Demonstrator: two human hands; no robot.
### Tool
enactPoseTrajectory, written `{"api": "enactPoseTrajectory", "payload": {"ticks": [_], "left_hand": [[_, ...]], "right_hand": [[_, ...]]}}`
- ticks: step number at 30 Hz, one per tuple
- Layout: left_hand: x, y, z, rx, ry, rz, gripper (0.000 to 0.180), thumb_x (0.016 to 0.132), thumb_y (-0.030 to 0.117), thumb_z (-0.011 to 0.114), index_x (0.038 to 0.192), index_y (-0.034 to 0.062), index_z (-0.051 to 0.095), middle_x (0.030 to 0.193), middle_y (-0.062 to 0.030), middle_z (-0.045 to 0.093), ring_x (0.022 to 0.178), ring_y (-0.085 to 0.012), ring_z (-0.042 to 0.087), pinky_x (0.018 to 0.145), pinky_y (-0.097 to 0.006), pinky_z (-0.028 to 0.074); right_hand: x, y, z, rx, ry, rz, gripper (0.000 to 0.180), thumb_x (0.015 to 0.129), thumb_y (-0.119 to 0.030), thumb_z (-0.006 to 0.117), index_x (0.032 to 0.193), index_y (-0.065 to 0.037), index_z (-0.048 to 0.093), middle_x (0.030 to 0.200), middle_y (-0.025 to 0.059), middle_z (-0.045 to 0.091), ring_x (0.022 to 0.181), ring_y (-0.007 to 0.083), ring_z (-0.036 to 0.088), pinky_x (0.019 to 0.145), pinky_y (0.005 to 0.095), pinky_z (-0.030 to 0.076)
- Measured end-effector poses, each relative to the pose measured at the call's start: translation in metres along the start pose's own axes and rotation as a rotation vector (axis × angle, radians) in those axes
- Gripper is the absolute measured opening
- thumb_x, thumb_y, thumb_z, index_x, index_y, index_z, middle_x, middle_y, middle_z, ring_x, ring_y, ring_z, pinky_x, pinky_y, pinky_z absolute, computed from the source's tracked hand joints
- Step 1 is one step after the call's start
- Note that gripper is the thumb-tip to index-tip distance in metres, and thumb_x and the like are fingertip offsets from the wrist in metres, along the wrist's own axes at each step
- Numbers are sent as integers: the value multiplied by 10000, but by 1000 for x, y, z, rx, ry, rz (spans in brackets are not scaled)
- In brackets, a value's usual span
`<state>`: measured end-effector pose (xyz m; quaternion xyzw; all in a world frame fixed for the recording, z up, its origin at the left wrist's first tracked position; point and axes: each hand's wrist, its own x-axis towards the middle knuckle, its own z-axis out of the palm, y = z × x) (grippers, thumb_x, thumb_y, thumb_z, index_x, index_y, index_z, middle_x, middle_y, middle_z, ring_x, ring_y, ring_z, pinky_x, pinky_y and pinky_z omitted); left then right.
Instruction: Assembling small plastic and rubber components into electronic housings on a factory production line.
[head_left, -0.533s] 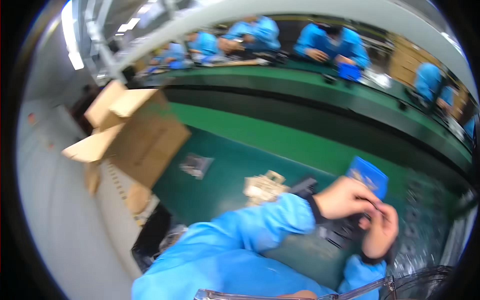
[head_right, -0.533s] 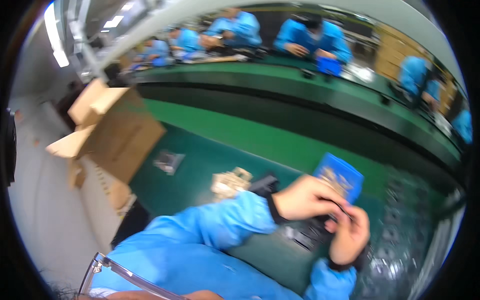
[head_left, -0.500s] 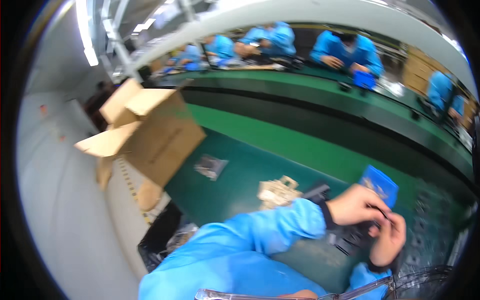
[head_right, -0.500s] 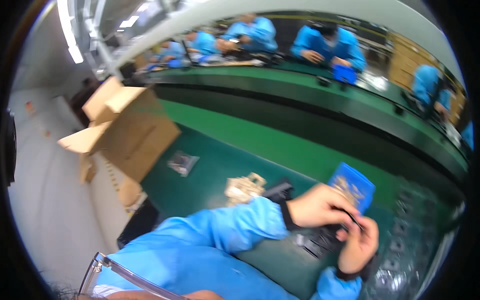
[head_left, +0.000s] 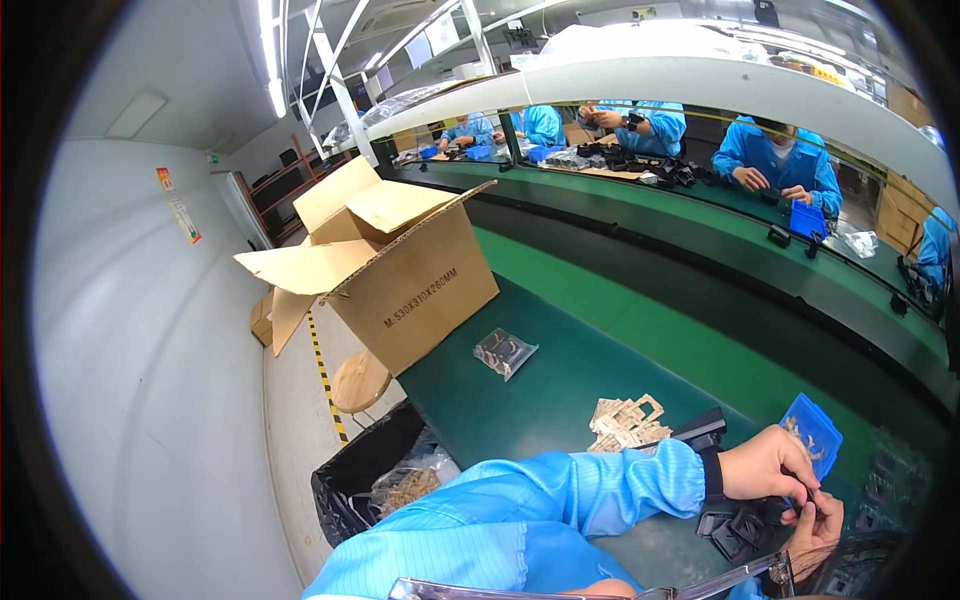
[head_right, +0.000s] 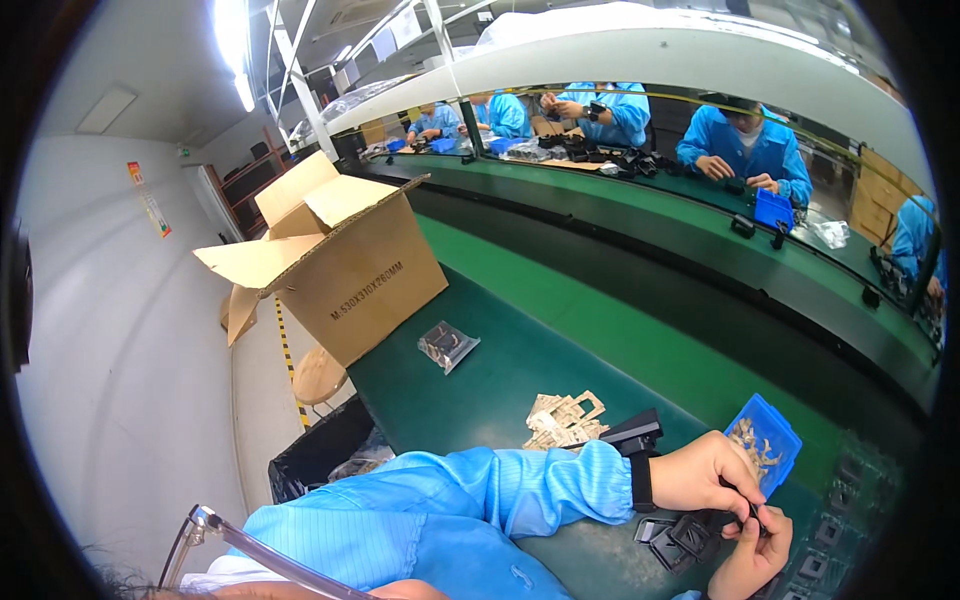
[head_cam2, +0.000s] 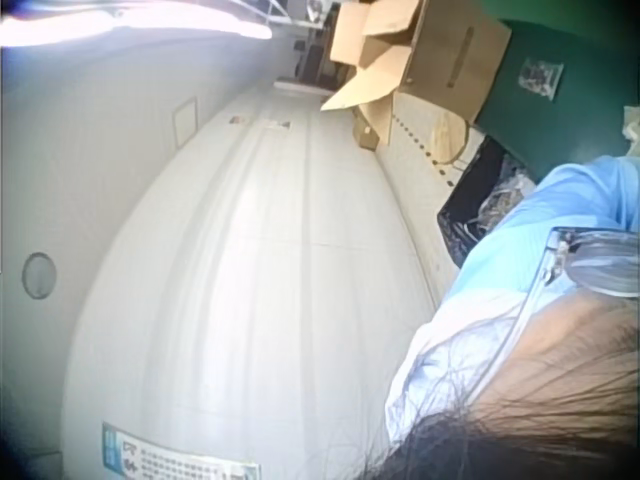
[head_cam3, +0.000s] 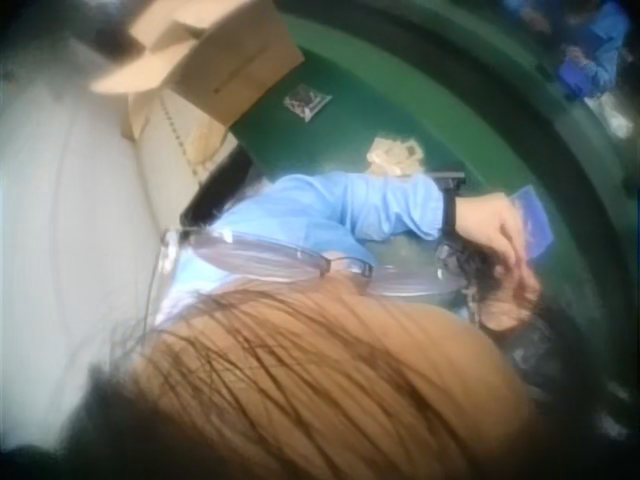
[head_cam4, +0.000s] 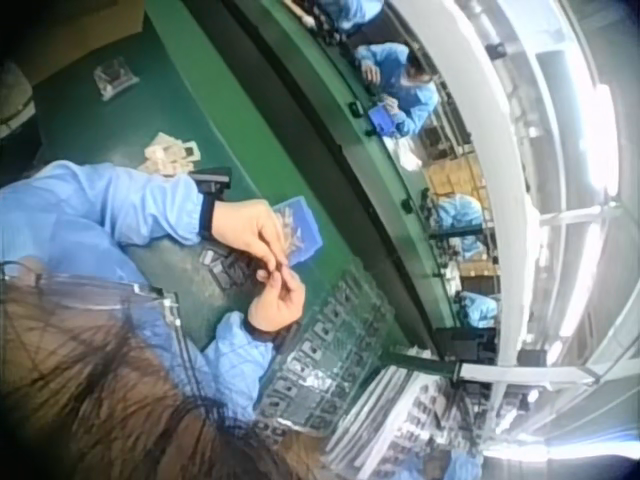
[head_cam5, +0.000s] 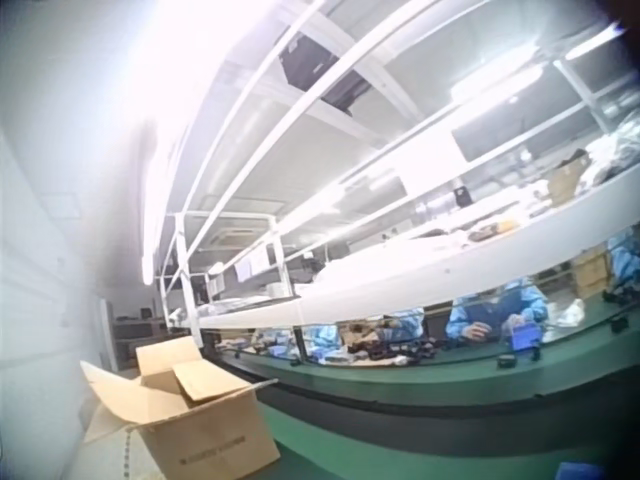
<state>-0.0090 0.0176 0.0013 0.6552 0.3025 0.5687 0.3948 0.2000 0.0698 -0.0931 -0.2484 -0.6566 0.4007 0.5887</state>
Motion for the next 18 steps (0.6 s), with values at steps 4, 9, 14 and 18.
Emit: {"api": "enactPoseTrajectory", "payload": {"ticks": [4, 9, 14, 18], "left_hand": [[-2, -3, -1, 13, 4, 47, 198, 744, 0, 790, 939, -17, 757, 878, -133, 739, 800, -217, 697, 715, -318, 543], [-5, 2, 9, 66, 27, 104, 157, 783, 40, 764, 928, -16, 743, 831, -121, 721, 779, -233, 691, 701, -330, 534], [-7, 10, 18, 341, 62, 65, 125, 868, 130, 661, 812, 18, 667, 760, -104, 673, 745, -286, 662, 679, -384, 515], [-9, 15, 12, 680, 15, 146, 162, 839, 157, 662, 756, 19, 639, 720, -106, 645, 713, -316, 638, 650, -425, 503]], "right_hand": [[-1, 4, -4, 1, -20, -6, 133, 969, -58, 603, 1080, 9, 577, 983, 104, 580, 598, 109, 573, 517, 211, 490], [-2, 1, -5, 14, -11, 5, 133, 997, -112, 584, 1063, 4, 590, 916, 93, 587, 588, 99, 565, 466, 199, 456], [0, -6, -7, 26, 114, 424, 258, 1034, -272, 548, 1084, -25, 601, 839, 54, 591, 554, 82, 539, 426, 181, 422], [0, -7, 4, 218, 177, 538, 337, 1038, -352, 530, 1210, -65, 577, 839, 36, 616, 503, 84, 514, 426, 190, 433]]}}
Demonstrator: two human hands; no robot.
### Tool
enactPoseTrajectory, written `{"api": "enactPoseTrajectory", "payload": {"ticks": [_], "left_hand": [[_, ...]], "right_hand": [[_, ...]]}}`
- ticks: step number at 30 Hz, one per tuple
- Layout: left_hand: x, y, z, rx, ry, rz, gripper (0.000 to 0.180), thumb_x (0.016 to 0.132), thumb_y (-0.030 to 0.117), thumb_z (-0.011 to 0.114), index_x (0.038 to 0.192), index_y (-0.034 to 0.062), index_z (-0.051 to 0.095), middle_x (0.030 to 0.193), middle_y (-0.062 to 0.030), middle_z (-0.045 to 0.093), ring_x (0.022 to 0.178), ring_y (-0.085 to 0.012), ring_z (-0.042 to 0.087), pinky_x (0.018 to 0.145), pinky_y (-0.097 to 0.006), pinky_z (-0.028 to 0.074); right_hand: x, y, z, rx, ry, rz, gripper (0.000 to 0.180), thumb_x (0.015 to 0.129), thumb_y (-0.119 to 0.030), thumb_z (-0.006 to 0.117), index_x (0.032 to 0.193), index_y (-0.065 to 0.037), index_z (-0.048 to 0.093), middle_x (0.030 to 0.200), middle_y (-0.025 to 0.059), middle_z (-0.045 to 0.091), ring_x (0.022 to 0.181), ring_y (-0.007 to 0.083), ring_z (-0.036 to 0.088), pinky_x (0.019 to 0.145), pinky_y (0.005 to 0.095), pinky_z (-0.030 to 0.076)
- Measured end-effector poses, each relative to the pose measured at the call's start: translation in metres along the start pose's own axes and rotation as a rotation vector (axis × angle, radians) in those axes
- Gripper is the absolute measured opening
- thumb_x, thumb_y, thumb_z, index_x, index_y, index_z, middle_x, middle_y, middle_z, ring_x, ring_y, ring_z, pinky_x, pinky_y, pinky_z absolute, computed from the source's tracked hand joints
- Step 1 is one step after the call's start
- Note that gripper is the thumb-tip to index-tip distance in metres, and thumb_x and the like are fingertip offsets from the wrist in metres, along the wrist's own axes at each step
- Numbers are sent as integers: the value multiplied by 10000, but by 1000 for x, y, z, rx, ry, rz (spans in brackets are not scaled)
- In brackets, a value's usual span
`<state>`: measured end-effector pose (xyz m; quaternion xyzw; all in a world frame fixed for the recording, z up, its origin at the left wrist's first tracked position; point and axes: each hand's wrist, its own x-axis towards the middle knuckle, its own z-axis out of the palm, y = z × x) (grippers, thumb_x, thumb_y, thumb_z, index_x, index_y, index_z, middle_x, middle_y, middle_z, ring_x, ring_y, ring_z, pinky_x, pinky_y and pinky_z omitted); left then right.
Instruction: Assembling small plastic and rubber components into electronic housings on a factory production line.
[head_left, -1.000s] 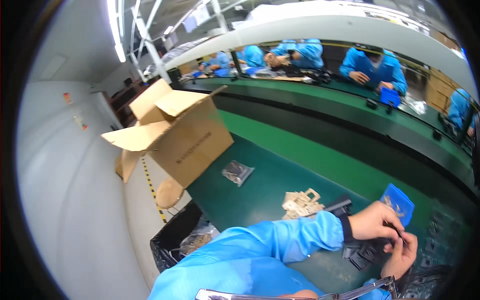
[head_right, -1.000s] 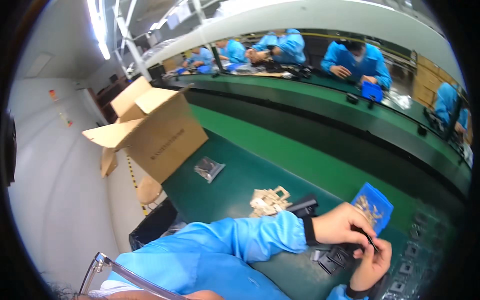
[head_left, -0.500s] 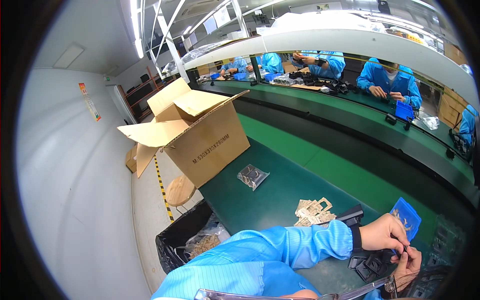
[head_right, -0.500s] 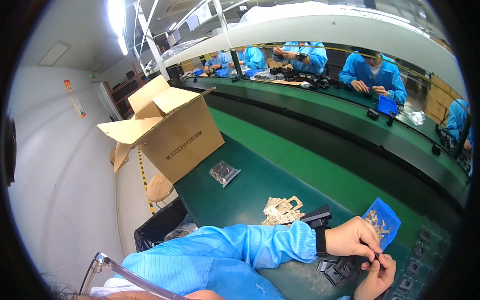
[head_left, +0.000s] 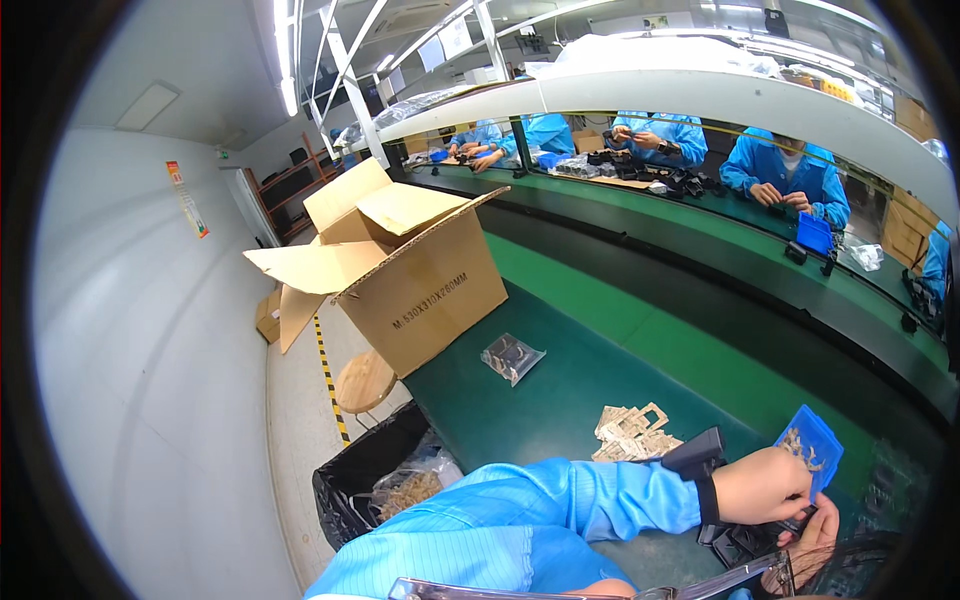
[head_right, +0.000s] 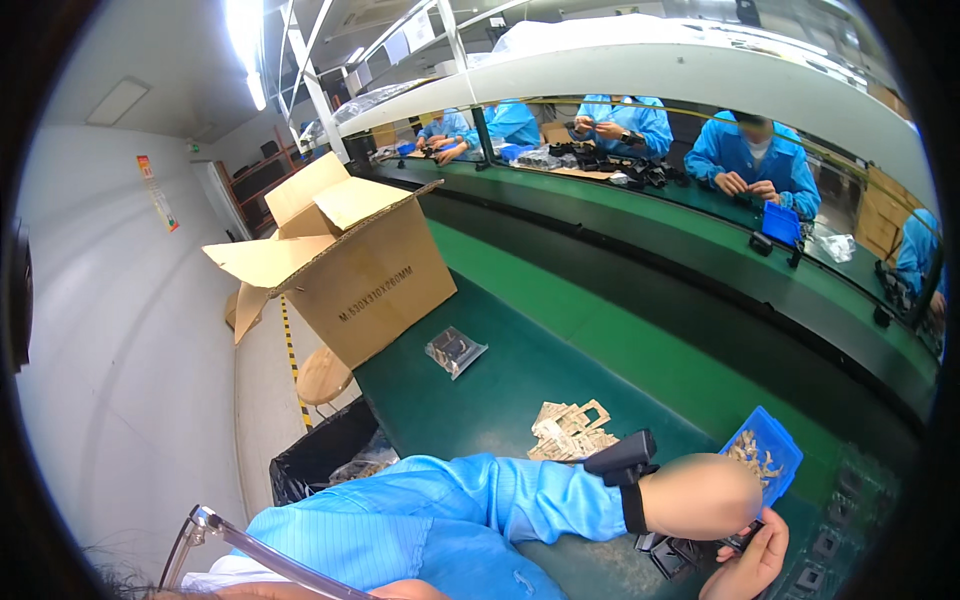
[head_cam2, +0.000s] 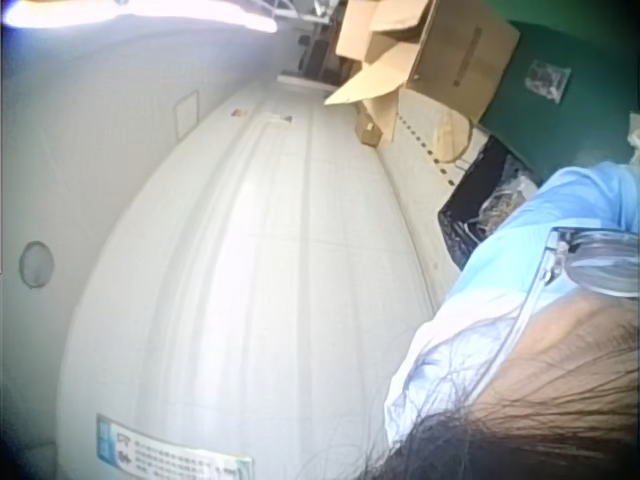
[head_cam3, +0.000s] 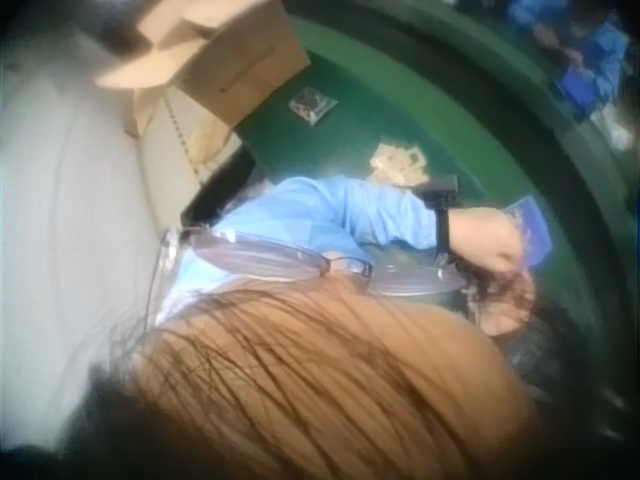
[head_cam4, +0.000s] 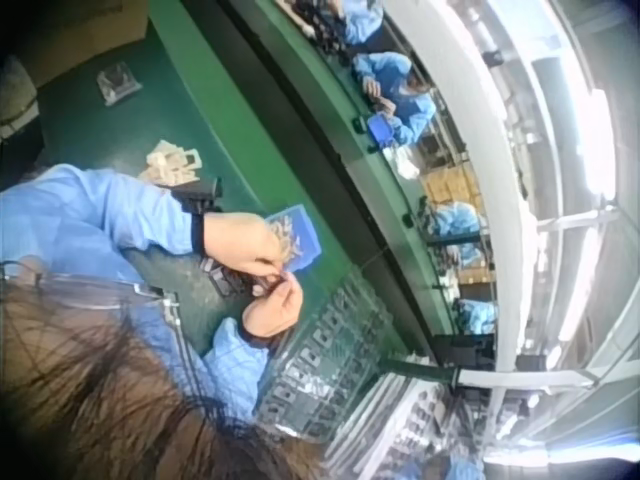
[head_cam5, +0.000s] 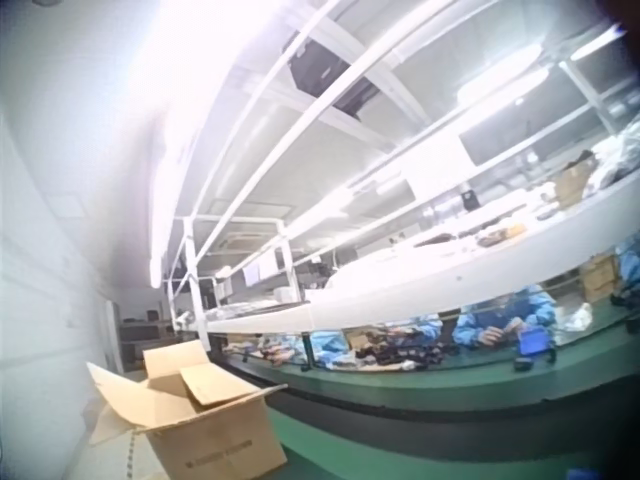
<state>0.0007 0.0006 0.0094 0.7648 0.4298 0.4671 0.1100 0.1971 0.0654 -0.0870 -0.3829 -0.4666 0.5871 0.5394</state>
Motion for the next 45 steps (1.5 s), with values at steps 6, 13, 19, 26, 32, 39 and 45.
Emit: {"api": "enactPoseTrajectory", "payload": {"ticks": [6, 13, 19, 26, 32, 39, 45], "left_hand": [[-3, -2, -1, 263, -37, 1, 189, 835, 197, 657, 769, 25, 616, 737, -115, 610, 695, -317, 618, 633, -429, 504], [-8, -15, 20, 283, 160, 58, 178, 863, 184, 637, 824, 20, 579, 770, -118, 591, 732, -325, 616, 649, -411, 511], [-9, -17, 26, 299, 177, -78, 194, 866, 179, 641, 827, 25, 531, 783, -121, 587, 765, -335, 627, 675, -432, 511], [4, -2, -4, -254, 132, -170, 203, 926, 146, 655, 1063, -4, 642, 905, -133, 645, 834, -239, 677, 712, -339, 536], [3, -19, 9, -622, 86, -327, 120, 968, 29, 605, 1044, -39, 670, 971, -103, 695, 891, -180, 710, 778, -284, 568], [10, -8, 0, 190, 319, -189, 207, 810, 140, 786, 965, 50, 682, 881, -107, 693, 833, -289, 698, 727, -367, 567], [3, -12, 2, 249, 256, 137, 170, 762, 106, 765, 916, 86, 695, 1090, -59, 678, 974, -292, 654, 806, -379, 554]], "right_hand": [[56, 64, -34, -521, -332, -817, 520, 1026, -305, 548, 1461, -89, 361, 1275, 140, 570, 968, 182, 655, 515, 210, 538], [-39, -46, 65, 123, -162, -37, 538, 1006, -129, 564, 1469, -68, 296, 1391, 169, 510, 1076, 191, 625, 536, 184, 556], [-5, 6, 22, 59, -261, -40, 420, 993, -38, 546, 1369, -68, 359, 1239, 138, 633, 873, 115, 658, 487, 161, 508], [-21, -32, 32, 79, -176, 12, 294, 1009, -125, 575, 1291, -43, 575, 1087, 69, 644, 649, 26, 531, 511, 132, 394], [-34, -48, 54, 61, -14, -92, 300, 1007, -195, 601, 1235, 0, 609, 1002, 76, 676, 691, 70, 588, 570, 177, 462], [-29, -49, 46, 34, -78, -130, 228, 945, 22, 616, 1166, 26, 562, 1076, 179, 697, 821, 181, 706, 690, 255, 582], [-37, -45, 48, 46, -238, -274, 396, 896, 128, 612, 1279, 72, 527, 1258, 182, 613, 1109, 210, 641, 931, 309, 547]]}}
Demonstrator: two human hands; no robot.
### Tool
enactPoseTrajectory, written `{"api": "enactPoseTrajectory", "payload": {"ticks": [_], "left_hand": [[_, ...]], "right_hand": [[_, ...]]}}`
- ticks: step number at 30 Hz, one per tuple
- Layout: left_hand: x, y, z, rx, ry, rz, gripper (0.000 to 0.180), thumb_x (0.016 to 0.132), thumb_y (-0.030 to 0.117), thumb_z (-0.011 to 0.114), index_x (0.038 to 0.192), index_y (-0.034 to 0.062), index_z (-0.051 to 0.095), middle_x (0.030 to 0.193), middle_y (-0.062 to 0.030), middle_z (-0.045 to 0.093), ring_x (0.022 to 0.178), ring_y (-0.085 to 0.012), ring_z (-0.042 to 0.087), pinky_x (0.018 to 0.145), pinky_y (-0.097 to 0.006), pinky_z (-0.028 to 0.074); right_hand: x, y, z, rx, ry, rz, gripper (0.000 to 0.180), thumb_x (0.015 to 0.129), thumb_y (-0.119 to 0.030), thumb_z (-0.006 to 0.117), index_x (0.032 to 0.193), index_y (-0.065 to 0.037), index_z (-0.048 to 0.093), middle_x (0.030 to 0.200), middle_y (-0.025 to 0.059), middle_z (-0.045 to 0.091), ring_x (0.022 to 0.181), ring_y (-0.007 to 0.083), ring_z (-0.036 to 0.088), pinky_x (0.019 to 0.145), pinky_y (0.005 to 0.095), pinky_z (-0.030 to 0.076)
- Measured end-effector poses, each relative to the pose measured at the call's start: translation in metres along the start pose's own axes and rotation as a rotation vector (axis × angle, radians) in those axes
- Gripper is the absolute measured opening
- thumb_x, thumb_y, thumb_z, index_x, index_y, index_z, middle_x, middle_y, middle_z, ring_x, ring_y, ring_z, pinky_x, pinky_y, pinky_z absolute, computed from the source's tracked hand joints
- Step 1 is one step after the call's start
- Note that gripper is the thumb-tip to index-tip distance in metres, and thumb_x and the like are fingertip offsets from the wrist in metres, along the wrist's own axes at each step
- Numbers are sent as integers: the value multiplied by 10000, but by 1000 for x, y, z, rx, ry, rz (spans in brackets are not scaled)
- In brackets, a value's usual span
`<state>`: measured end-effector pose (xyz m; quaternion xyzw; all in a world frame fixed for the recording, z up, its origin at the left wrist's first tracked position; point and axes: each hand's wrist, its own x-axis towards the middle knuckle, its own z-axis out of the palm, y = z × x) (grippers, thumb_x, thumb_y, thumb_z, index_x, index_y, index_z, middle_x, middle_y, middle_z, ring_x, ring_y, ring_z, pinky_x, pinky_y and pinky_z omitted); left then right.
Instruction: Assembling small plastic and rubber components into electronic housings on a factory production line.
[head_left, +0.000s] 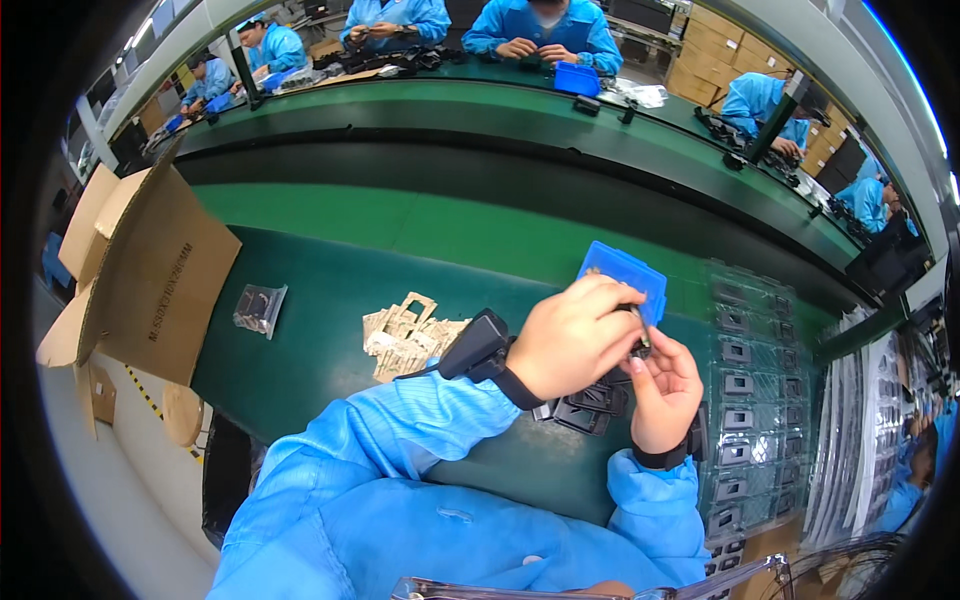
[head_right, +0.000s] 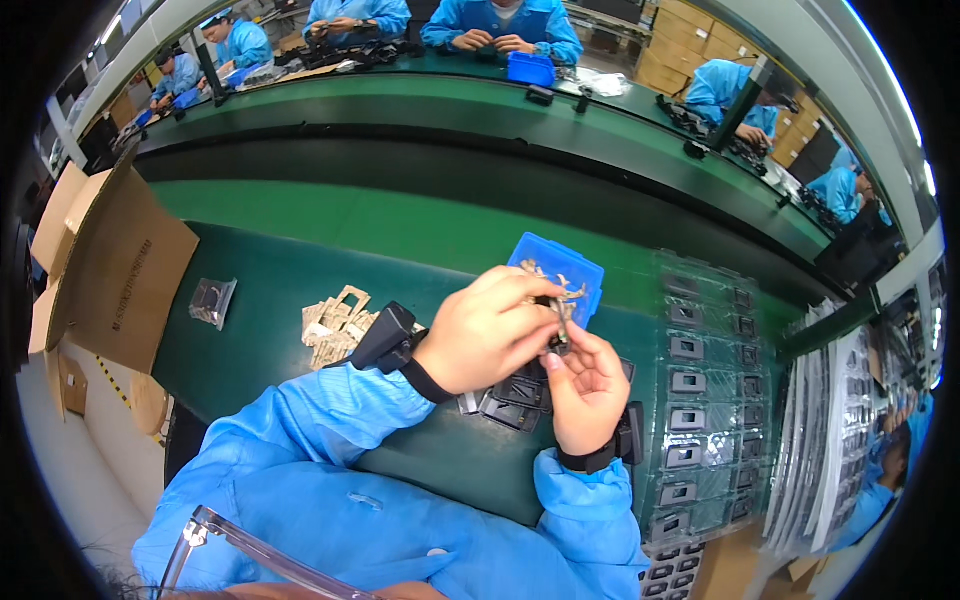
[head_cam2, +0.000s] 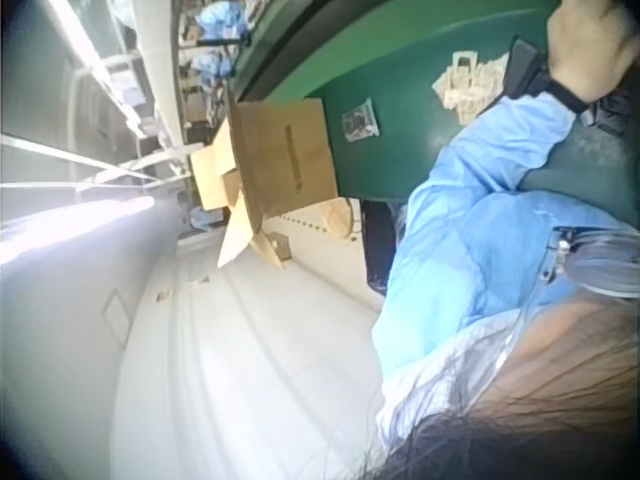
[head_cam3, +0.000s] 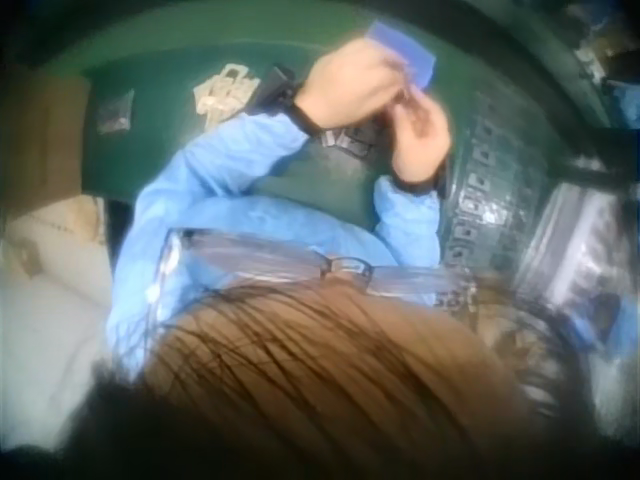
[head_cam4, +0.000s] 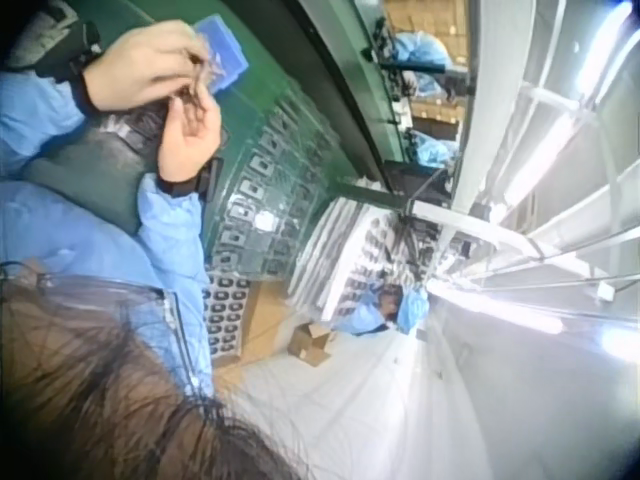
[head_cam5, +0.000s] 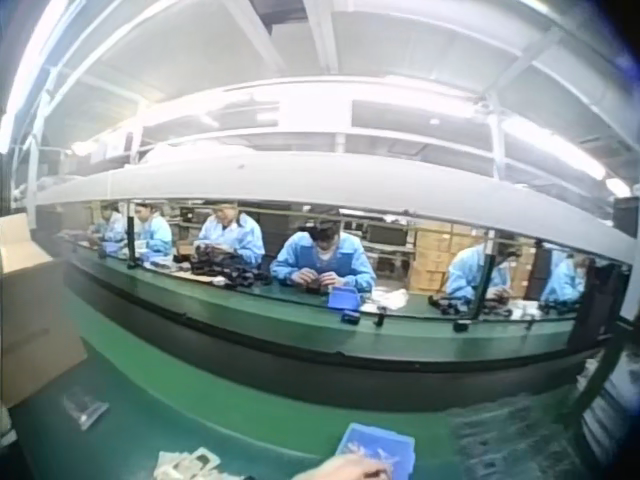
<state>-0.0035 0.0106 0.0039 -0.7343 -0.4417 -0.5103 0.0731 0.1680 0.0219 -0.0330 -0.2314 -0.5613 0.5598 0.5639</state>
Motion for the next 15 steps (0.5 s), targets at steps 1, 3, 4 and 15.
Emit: {"api": "enactPoseTrajectory", "payload": {"ticks": [1, 3, 4, 15], "left_hand": [[-1, 3, -4, 4, 13, 8, 179, 756, 114, 768, 917, 85, 695, 1103, -65, 680, 982, -294, 655, 824, -380, 555], [-7, 8, -5, 19, 0, 9, 207, 731, 124, 780, 914, 83, 693, 1149, -82, 677, 1017, -301, 652, 871, -387, 557], [-5, 12, -7, 11, -28, 33, 188, 744, 137, 758, 910, 82, 691, 1172, -92, 667, 1043, -300, 646, 878, -394, 557], [-14, 15, 34, -54, 81, -86, 202, 776, 84, 621, 882, -76, 681, 1033, -151, 657, 929, -296, 622, 709, -388, 552]], "right_hand": [[0, 4, -1, 7, -34, -20, 423, 891, 141, 605, 1300, 77, 519, 1285, 178, 594, 1141, 205, 618, 956, 306, 524], [-2, 8, -3, -85, 2, -33, 425, 881, 124, 626, 1294, 71, 541, 1257, 157, 623, 1107, 186, 628, 963, 301, 504], [-3, 3, -5, -159, 18, -34, 423, 880, 113, 634, 1292, 70, 549, 1248, 151, 632, 1099, 179, 630, 967, 302, 499], [2, 26, -35, 223, -3, 12, 425, 923, -48, 690, 1304, 93, 564, 1258, 249, 624, 1103, 275, 632, 938, 334, 507]]}}
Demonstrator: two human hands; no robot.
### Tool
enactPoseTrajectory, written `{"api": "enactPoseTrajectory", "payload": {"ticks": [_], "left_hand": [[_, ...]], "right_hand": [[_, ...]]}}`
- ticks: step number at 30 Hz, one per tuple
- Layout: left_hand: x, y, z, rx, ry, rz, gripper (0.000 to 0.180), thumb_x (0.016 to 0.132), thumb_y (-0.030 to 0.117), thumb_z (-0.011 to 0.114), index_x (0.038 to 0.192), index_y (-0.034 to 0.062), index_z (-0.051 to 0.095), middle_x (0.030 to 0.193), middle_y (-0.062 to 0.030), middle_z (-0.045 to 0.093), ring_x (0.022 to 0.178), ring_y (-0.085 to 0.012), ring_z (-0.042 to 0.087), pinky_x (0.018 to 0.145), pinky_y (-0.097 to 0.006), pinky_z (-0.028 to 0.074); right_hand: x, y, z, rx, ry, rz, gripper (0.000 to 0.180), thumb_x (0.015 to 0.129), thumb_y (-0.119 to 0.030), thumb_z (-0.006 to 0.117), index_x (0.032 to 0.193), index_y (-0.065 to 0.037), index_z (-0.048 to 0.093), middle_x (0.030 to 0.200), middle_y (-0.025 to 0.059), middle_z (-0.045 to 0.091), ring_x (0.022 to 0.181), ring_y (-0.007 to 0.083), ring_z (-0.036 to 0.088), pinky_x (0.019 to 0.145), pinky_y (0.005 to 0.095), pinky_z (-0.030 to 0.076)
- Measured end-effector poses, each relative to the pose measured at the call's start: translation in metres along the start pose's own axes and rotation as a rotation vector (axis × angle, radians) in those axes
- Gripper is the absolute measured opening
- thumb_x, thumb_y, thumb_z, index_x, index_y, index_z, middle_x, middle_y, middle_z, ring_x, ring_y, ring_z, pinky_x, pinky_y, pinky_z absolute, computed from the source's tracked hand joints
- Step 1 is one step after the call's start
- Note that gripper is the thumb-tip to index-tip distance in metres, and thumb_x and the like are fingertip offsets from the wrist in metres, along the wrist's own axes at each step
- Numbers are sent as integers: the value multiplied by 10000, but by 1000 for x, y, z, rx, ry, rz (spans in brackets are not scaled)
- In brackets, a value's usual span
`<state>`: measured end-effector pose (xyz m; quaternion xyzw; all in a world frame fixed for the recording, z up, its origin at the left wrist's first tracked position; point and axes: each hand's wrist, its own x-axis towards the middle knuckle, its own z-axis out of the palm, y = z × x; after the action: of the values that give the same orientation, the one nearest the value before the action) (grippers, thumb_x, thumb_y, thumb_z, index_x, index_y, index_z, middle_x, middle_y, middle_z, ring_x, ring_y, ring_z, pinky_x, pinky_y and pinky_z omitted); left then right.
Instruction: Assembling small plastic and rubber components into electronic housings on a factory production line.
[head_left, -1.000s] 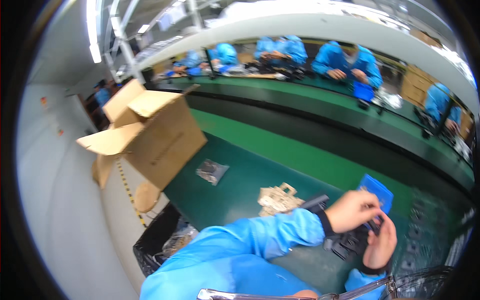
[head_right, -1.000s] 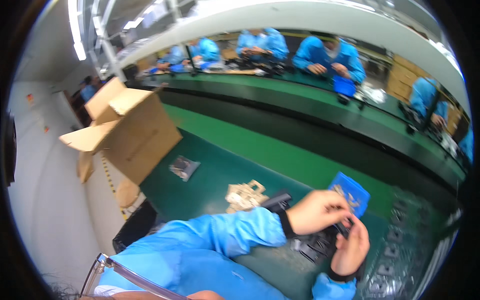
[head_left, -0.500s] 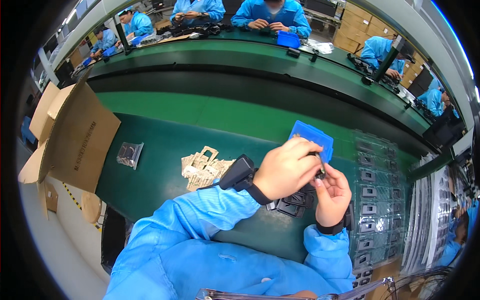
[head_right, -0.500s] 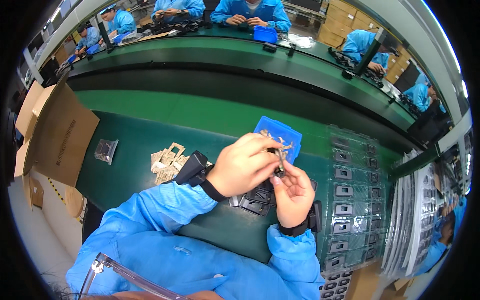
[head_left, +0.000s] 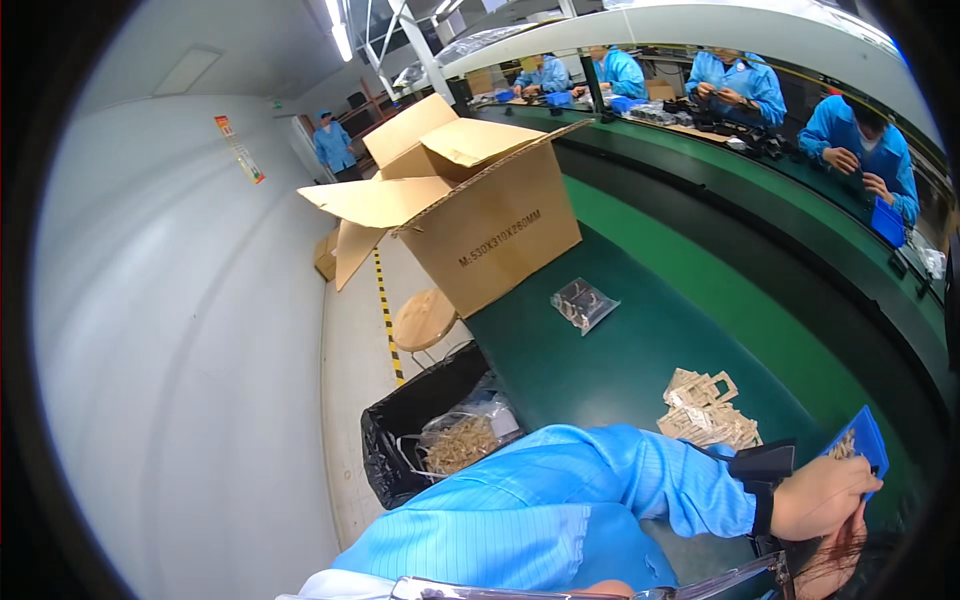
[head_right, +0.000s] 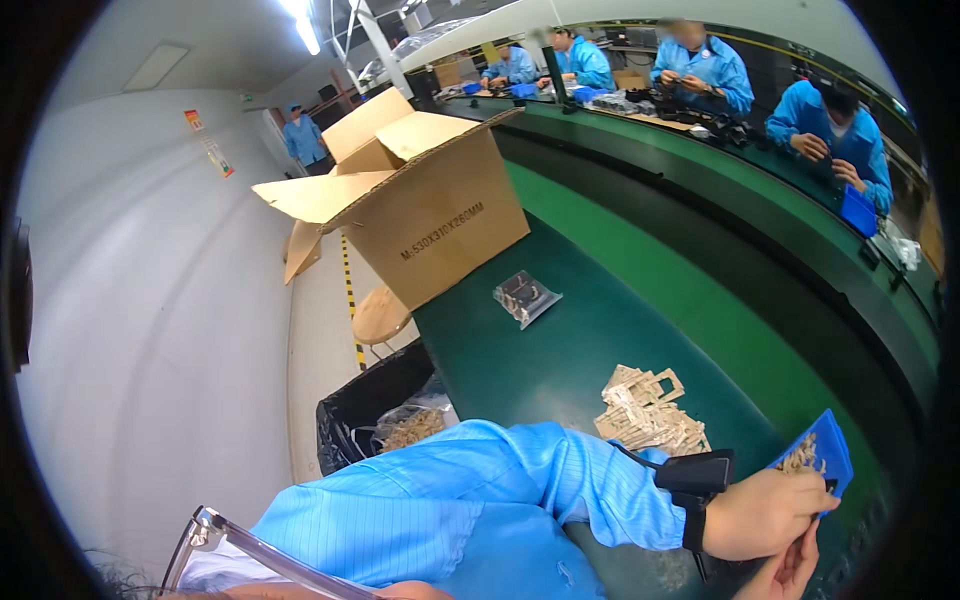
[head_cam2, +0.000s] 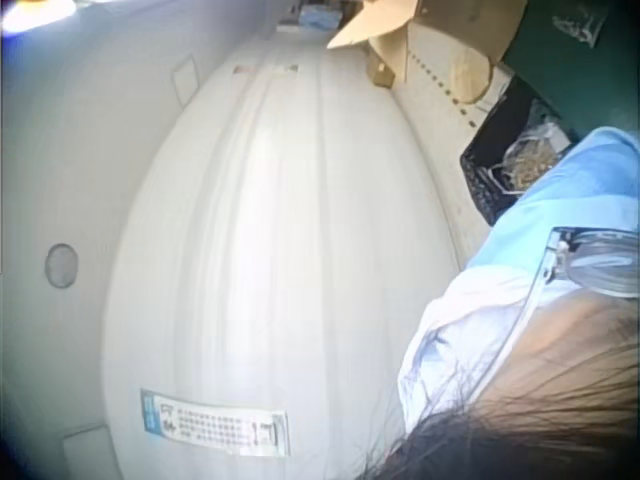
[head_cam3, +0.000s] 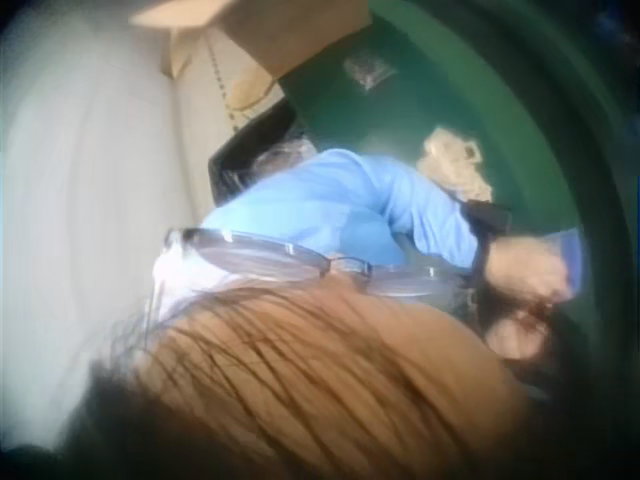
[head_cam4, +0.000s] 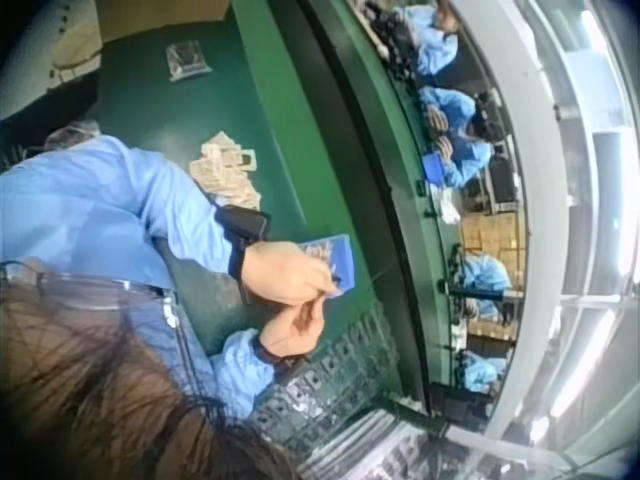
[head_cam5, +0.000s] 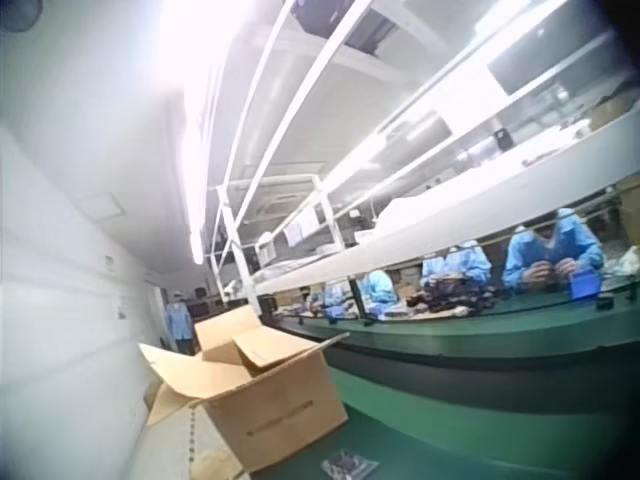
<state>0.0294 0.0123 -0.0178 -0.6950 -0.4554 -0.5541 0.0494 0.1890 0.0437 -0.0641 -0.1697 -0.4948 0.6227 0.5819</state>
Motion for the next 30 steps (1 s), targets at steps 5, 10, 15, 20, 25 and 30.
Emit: {"api": "enactPoseTrajectory", "payload": {"ticks": [5, 10, 15, 20, 25, 30], "left_hand": [[5, -2, -10, -97, 72, 92, 101, 719, 68, 668, 750, -25, 645, 1031, -142, 643, 933, -306, 611, 692, -399, 537], [13, -8, -22, -337, 45, -98, 104, 667, 29, 679, 702, 8, 583, 1160, -162, 595, 1083, -336, 562, 844, -403, 499], [25, -50, -26, -189, 262, -288, 123, 715, 44, 698, 718, 16, 578, 1207, -177, 576, 1111, -358, 546, 938, -404, 466], [14, -61, -29, 95, -60, -287, 79, 713, 123, 708, 715, 45, 719, 1183, -141, 662, 1136, -352, 557, 970, -432, 477], [13, -58, -39, 225, -208, -170, 193, 713, 64, 676, 888, 41, 754, 1215, -148, 682, 1253, -365, 534, 1054, -469, 443], [26, -39, -31, -399, -285, -194, 259, 904, 85, 692, 1156, 29, 708, 1143, -142, 712, 1043, -252, 684, 889, -337, 545]], "right_hand": [[-7, -17, 45, -545, 7, -230, 400, 907, -38, 707, 1260, 101, 580, 1192, 243, 646, 1048, 277, 649, 918, 344, 517], [-5, -18, 39, -619, 1, -265, 310, 920, -29, 681, 1190, 97, 598, 1164, 238, 648, 1049, 292, 648, 917, 348, 517], [3, -18, 15, -658, 46, -279, 205, 950, -54, 647, 1106, 78, 628, 1045, 187, 682, 942, 267, 672, 827, 339, 545], [1, -27, 30, -417, 333, 167, 341, 999, -202, 590, 1295, -42, 532, 1115, 84, 624, 877, 155, 670, 713, 205, 510], [8, -16, 37, -291, 243, 193, 256, 992, -197, 630, 1160, -9, 588, 942, 78, 623, 693, 153, 675, 603, 239, 552], [7, -19, 32, -201, 134, 185, 178, 1011, -123, 580, 1146, -7, 572, 937, 90, 624, 699, 166, 679, 609, 250, 576]]}}
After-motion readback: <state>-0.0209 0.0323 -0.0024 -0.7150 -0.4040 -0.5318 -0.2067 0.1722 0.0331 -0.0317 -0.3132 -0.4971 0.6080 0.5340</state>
